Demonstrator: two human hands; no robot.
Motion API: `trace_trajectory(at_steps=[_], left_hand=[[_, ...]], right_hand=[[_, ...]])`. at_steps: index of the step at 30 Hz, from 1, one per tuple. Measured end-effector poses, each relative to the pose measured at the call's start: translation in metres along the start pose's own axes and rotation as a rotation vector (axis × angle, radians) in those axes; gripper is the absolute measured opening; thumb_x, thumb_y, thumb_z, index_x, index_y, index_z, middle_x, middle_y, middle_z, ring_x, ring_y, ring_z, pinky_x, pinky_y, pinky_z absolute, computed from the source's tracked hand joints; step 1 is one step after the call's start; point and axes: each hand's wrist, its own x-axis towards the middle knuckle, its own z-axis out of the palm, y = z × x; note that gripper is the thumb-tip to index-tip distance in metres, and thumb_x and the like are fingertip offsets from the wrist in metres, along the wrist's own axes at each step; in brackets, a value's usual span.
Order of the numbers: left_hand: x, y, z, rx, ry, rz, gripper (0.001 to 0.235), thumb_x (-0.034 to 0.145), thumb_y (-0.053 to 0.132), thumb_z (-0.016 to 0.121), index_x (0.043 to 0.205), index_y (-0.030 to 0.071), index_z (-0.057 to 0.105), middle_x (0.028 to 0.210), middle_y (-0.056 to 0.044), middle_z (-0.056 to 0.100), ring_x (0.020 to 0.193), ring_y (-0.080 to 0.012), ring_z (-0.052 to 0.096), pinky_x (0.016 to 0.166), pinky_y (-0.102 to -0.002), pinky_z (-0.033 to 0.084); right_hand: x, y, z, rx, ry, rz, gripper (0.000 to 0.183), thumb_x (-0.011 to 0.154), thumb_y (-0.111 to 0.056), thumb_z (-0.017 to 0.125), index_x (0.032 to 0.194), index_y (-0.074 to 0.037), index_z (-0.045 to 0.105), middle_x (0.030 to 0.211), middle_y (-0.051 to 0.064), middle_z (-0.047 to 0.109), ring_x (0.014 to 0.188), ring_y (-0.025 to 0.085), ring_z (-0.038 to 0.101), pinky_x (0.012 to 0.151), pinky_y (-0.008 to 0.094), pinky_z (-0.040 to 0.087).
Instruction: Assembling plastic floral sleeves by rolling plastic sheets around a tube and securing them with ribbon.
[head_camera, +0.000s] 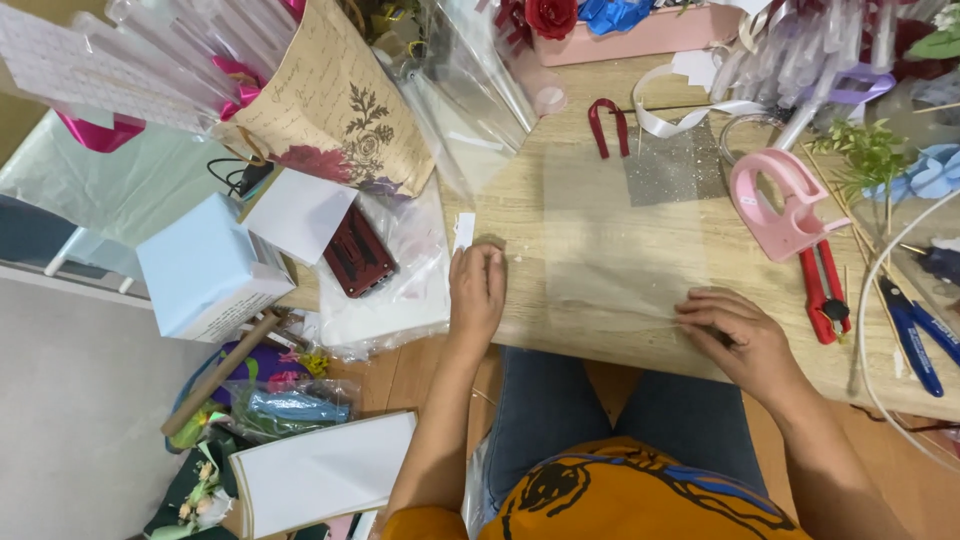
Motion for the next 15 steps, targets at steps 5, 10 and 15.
trace_trajectory(at_steps=[5,10,15], left_hand=[[0.011,0.009,-0.013,-0.023,0.081,-0.088,0.021,0.106,0.013,0.036,0.094,0.009,0.052,0.089,-0.005,0.064,0.083,-0.0228,0.06,0.092,-0.04,0.04],[0.019,-0.004,-0.017,0.212,0.023,-0.021,0.019,0.106,0.028,0.054,0.094,0.015,0.061,0.091,0.002,0.068,0.086,-0.0186,0.062,0.102,-0.038,0.031],[0.018,-0.005,-0.013,0.286,0.015,0.014,0.019,0.097,0.014,0.069,0.114,0.021,0.073,0.139,-0.001,0.066,0.124,-0.0235,0.063,0.123,-0.058,0.011]], right_hand=[[0.003,-0.004,0.0,-0.016,-0.01,0.03,0.012,0.09,-0.01,0.072,0.1,-0.007,0.076,0.11,0.008,0.076,0.118,0.029,0.068,0.109,0.043,0.053],[0.004,-0.005,0.0,0.002,0.011,0.036,0.01,0.087,-0.007,0.075,0.097,-0.006,0.075,0.109,0.01,0.076,0.116,0.029,0.069,0.108,0.043,0.054],[0.003,-0.002,0.001,-0.034,0.016,0.017,0.01,0.088,-0.007,0.074,0.097,-0.005,0.075,0.11,0.01,0.076,0.116,0.029,0.07,0.109,0.042,0.055]])
